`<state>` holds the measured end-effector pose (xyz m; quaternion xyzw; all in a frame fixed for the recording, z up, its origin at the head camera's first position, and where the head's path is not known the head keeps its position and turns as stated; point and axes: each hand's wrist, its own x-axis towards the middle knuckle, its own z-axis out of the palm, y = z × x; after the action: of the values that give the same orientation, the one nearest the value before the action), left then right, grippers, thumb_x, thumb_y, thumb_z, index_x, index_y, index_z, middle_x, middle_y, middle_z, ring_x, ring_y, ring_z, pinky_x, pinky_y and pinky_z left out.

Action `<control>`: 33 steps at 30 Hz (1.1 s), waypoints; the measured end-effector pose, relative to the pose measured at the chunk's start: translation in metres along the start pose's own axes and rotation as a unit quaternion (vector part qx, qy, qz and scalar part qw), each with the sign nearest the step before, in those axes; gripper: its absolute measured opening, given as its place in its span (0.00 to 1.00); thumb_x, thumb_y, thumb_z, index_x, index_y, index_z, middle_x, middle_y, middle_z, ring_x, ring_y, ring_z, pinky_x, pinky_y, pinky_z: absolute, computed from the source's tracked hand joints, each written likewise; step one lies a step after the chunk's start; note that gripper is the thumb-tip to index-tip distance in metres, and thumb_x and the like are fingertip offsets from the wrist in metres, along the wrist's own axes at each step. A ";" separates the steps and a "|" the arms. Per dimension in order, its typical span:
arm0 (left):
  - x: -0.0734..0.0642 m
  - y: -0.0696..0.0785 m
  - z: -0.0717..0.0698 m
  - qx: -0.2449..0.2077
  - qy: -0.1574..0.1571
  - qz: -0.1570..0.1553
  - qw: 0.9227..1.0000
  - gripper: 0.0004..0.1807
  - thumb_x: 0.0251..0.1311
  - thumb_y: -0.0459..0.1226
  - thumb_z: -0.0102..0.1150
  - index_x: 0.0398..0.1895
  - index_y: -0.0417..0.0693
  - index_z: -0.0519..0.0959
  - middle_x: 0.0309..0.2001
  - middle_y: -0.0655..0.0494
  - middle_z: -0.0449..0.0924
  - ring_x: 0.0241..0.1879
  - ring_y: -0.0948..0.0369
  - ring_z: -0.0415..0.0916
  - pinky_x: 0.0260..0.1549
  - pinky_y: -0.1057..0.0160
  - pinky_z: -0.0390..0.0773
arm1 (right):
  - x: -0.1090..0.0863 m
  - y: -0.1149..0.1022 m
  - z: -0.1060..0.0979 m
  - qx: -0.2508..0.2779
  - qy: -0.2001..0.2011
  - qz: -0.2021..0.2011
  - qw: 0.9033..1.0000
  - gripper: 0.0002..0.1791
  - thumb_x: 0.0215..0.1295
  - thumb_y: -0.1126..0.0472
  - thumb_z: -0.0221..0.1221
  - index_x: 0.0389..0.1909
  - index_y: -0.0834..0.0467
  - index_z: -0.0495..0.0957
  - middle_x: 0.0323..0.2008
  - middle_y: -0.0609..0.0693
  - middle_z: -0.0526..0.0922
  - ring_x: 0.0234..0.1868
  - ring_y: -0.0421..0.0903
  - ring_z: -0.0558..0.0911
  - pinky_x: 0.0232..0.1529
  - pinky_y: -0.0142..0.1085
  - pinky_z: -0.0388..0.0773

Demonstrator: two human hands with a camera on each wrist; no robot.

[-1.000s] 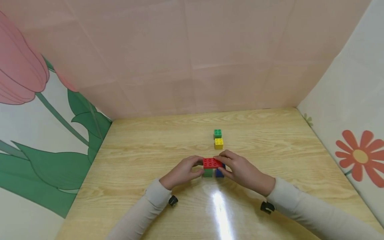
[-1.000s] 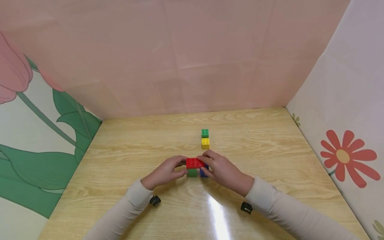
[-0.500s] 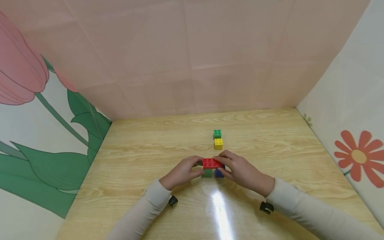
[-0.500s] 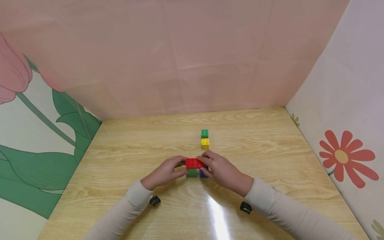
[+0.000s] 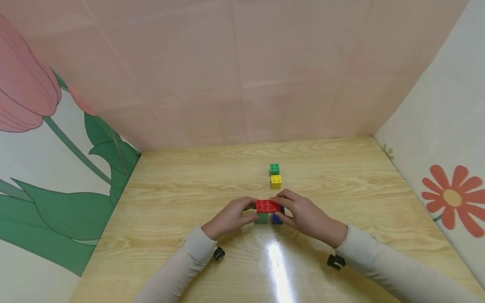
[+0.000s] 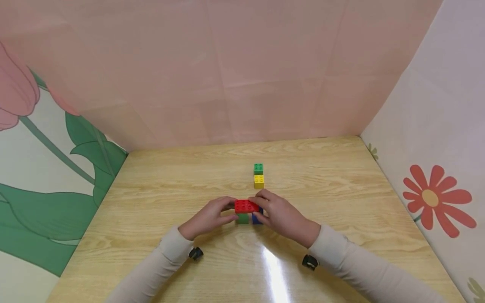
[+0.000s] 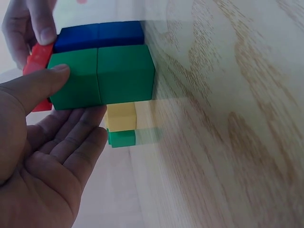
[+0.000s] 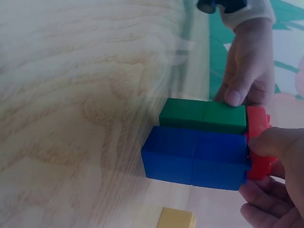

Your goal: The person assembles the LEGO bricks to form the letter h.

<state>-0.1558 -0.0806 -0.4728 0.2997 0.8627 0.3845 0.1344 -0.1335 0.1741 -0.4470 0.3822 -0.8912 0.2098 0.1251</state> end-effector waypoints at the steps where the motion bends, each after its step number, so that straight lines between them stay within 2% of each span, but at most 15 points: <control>1: 0.000 0.000 0.000 0.000 0.000 -0.002 1.000 0.21 0.65 0.42 0.62 0.60 0.50 0.73 0.56 0.59 0.77 0.55 0.64 0.75 0.55 0.65 0.74 | 0.000 0.000 0.000 0.007 -0.003 0.006 1.000 0.22 0.56 0.60 0.71 0.53 0.58 0.80 0.47 0.48 0.77 0.37 0.40 0.80 0.34 0.26 0.80; 8: -0.001 0.000 0.001 0.001 -0.002 -0.011 1.000 0.21 0.65 0.42 0.61 0.59 0.50 0.73 0.55 0.59 0.77 0.55 0.64 0.75 0.55 0.62 0.75 | 0.001 0.000 0.000 0.039 -0.017 0.039 0.998 0.20 0.59 0.59 0.69 0.53 0.56 0.80 0.49 0.47 0.78 0.43 0.41 0.81 0.40 0.31 0.81; 13: -0.001 -0.001 0.001 0.004 -0.001 -0.008 1.000 0.21 0.65 0.42 0.61 0.60 0.51 0.73 0.55 0.60 0.77 0.55 0.64 0.75 0.55 0.62 0.75 | 0.003 0.000 0.000 0.046 -0.026 0.049 0.997 0.20 0.59 0.59 0.69 0.52 0.55 0.79 0.48 0.45 0.78 0.42 0.39 0.79 0.39 0.31 0.81; 18: -0.001 -0.002 0.001 0.007 0.001 0.000 1.000 0.21 0.65 0.41 0.61 0.60 0.50 0.73 0.55 0.60 0.77 0.56 0.64 0.74 0.55 0.64 0.74 | 0.004 -0.001 -0.001 0.045 -0.031 0.043 0.998 0.21 0.58 0.59 0.69 0.53 0.55 0.79 0.47 0.45 0.77 0.39 0.38 0.78 0.37 0.29 0.80; 33: 0.000 -0.003 0.002 0.008 0.002 0.006 1.000 0.21 0.65 0.41 0.61 0.60 0.51 0.73 0.55 0.60 0.77 0.56 0.65 0.74 0.55 0.65 0.74 | 0.004 0.001 -0.002 0.031 -0.023 0.021 0.999 0.21 0.58 0.58 0.69 0.53 0.54 0.80 0.46 0.43 0.78 0.40 0.37 0.77 0.38 0.31 0.80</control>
<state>-0.1562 -0.0815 -0.4765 0.3055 0.8640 0.3792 0.1283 -0.1368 0.1736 -0.4440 0.3721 -0.8946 0.2311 0.0880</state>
